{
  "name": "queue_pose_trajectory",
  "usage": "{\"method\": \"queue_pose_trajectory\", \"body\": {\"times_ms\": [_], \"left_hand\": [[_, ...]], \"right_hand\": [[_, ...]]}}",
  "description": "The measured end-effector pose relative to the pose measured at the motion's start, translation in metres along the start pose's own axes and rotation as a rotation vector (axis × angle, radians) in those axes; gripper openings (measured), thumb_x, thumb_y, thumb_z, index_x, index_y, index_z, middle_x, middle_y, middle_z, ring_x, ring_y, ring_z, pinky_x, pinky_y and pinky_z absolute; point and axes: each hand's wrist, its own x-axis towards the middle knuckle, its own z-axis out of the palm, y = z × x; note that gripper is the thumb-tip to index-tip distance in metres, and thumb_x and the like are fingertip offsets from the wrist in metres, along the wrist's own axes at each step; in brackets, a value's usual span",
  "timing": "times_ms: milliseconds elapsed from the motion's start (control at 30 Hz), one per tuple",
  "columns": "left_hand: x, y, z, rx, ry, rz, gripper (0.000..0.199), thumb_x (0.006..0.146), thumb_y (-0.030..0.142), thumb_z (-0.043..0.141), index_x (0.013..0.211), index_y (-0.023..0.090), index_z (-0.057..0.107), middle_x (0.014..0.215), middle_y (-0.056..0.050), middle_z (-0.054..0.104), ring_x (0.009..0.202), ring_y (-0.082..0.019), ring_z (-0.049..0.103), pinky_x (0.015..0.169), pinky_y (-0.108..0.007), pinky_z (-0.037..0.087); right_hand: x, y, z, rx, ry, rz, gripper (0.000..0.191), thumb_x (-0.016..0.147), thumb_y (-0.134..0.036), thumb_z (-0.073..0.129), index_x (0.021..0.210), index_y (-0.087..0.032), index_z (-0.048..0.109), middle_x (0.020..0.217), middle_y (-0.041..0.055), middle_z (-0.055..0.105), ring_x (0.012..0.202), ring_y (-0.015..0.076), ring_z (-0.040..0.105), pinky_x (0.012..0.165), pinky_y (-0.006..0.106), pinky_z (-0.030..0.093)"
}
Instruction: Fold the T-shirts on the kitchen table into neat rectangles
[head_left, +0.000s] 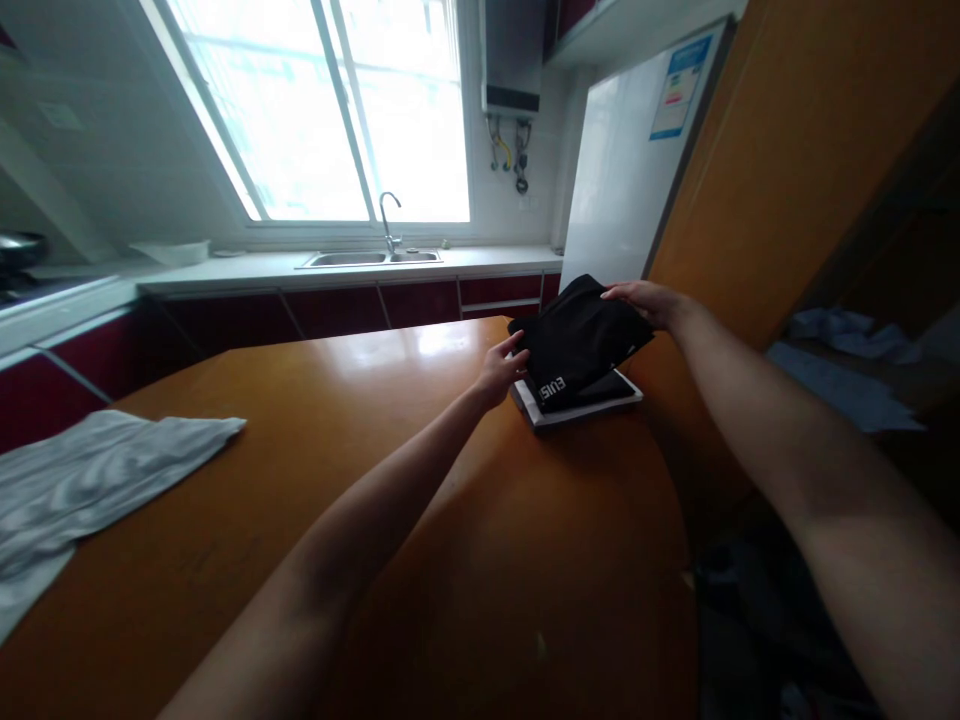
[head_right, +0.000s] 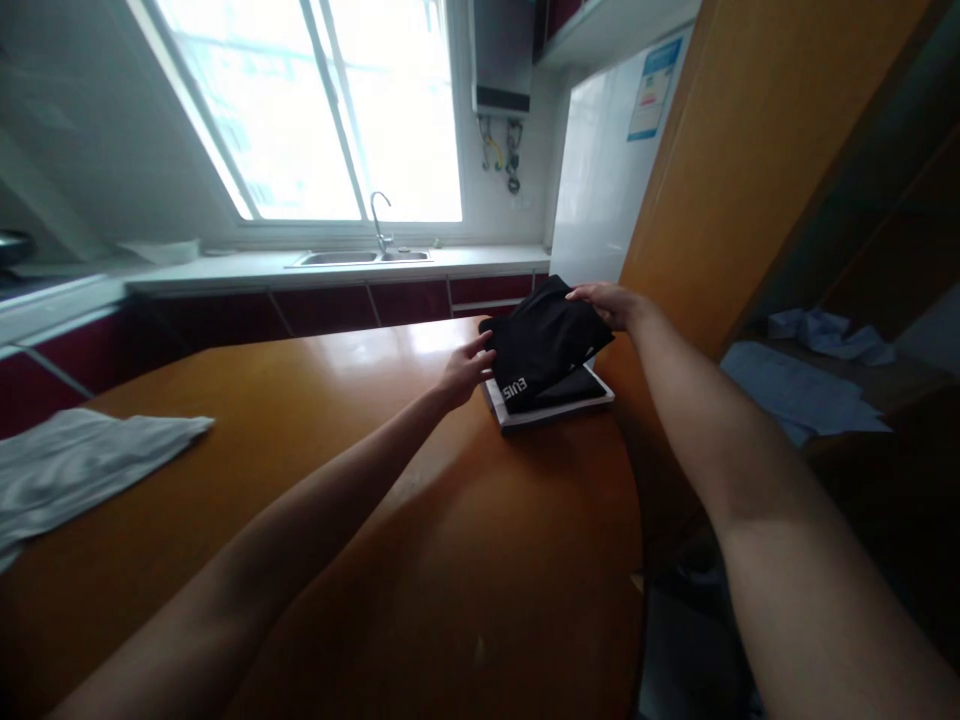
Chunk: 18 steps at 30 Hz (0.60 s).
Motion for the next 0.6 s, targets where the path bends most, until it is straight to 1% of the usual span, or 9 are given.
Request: {"method": "queue_pose_trajectory", "body": {"times_ms": [67,167,233,333,400,500,600], "left_hand": [[0.011,0.002,0.0,0.06,0.013,-0.021,0.063,0.086,0.01,0.068,0.145,0.018,0.049,0.115,-0.009,0.068,0.072,-0.009,0.063,0.071,-0.028,0.057],[0.024,0.003,0.002,0.129,0.017,-0.08,0.062,0.086,0.007,0.066,0.146,0.015,0.048,0.111,-0.01,0.07,0.07,-0.009,0.063,0.067,-0.026,0.058],[0.03,0.001,0.002,0.157,0.007,-0.119,0.062,0.086,0.005,0.065,0.145,0.013,0.048,0.108,-0.011,0.071,0.071,-0.01,0.065,0.065,-0.023,0.057],[0.036,-0.005,0.002,0.182,-0.001,-0.148,0.062,0.085,0.005,0.067,0.144,0.014,0.05,0.104,-0.01,0.073,0.072,-0.011,0.066,0.063,-0.021,0.056],[0.039,-0.011,0.001,0.202,0.006,-0.15,0.063,0.085,0.006,0.069,0.144,0.016,0.051,0.101,-0.008,0.073,0.071,-0.011,0.067,0.062,-0.02,0.056],[0.042,-0.019,-0.002,0.256,0.022,-0.159,0.063,0.085,0.006,0.068,0.145,0.015,0.05,0.097,-0.008,0.073,0.068,-0.011,0.066,0.06,-0.02,0.057],[0.046,-0.024,-0.004,0.318,0.026,-0.164,0.063,0.085,0.007,0.067,0.146,0.015,0.049,0.1,-0.009,0.073,0.064,-0.01,0.065,0.059,-0.022,0.057]], "right_hand": [[0.006,0.015,0.003,0.058,-0.1,0.074,0.007,0.086,-0.007,0.064,0.09,-0.011,0.068,0.072,0.0022,0.071,0.061,0.0143,0.067,0.062,0.027,0.055],[0.018,0.037,0.006,0.205,-0.168,0.184,0.007,0.089,-0.01,0.063,0.095,-0.013,0.066,0.07,0.0012,0.07,0.057,0.0119,0.064,0.058,0.022,0.053],[0.026,0.052,0.007,0.283,-0.211,0.255,0.008,0.089,-0.014,0.065,0.097,-0.014,0.065,0.067,0.0015,0.07,0.057,0.0129,0.064,0.056,0.022,0.053],[0.036,0.074,0.008,0.322,-0.26,0.312,0.009,0.09,-0.017,0.065,0.099,-0.016,0.065,0.067,0.0018,0.071,0.06,0.0148,0.065,0.057,0.023,0.055],[0.041,0.087,0.009,0.34,-0.264,0.33,0.01,0.09,-0.017,0.065,0.101,-0.016,0.065,0.069,0.0019,0.071,0.061,0.015,0.066,0.057,0.023,0.055],[0.044,0.103,0.013,0.323,-0.229,0.348,0.015,0.089,-0.017,0.067,0.104,-0.016,0.065,0.071,0.0022,0.072,0.062,0.0145,0.065,0.057,0.022,0.055],[0.045,0.116,0.019,0.287,-0.192,0.36,0.023,0.087,-0.017,0.07,0.109,-0.016,0.064,0.074,0.0017,0.072,0.062,0.0132,0.065,0.057,0.022,0.054]]}}
